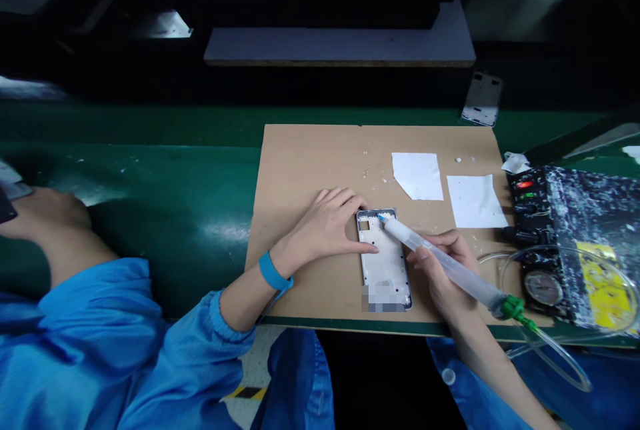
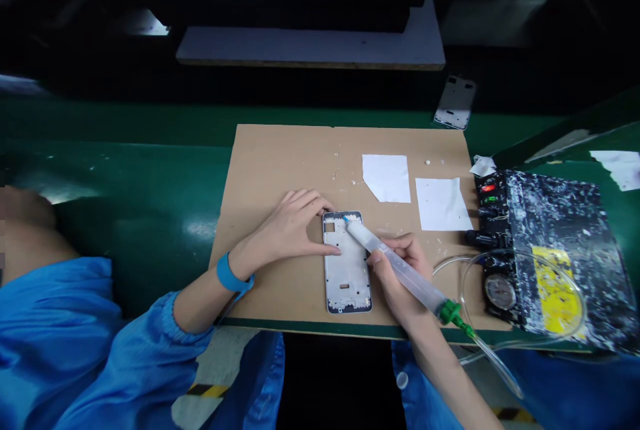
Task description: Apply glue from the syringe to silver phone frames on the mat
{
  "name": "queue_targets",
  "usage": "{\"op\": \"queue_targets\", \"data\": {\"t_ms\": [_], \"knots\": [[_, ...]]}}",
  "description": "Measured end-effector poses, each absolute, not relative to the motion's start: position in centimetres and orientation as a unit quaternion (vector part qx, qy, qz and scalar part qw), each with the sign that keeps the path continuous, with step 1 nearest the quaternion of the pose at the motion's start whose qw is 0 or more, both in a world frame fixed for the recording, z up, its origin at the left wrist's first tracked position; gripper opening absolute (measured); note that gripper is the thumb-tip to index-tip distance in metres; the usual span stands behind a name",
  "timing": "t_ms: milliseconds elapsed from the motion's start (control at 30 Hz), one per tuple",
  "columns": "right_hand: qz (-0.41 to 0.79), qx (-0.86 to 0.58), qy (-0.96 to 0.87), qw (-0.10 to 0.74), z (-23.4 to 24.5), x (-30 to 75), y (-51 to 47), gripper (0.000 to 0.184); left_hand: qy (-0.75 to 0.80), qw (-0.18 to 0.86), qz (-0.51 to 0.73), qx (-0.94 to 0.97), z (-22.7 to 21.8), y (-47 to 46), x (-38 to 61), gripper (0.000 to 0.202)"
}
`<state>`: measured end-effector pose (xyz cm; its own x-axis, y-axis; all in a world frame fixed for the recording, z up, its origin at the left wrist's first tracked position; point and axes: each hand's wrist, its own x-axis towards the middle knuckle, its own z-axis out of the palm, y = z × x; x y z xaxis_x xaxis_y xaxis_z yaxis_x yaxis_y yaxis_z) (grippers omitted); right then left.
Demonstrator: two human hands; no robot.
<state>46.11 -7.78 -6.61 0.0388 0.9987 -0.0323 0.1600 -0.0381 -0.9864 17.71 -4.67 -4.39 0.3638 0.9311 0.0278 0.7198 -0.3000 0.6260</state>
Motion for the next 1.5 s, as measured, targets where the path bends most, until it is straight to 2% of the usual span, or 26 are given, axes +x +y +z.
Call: {"op": "queue_targets", "data": {"t_ms": [633, 1500], "knots": [[0.467, -0.52, -0.516, 0.495, -7.18, 46.11, -7.65, 0.05, 0.523, 0.267, 0.193, 0.786, -4.27, -4.71, 17.58, 0.071], [0.464, -0.511, -0.519, 0.505, -7.15, 46.19, -7.64, 0.05, 0.52, 0.265, 0.201, 0.787, -4.3, -4.74, 17.59, 0.07]]}}
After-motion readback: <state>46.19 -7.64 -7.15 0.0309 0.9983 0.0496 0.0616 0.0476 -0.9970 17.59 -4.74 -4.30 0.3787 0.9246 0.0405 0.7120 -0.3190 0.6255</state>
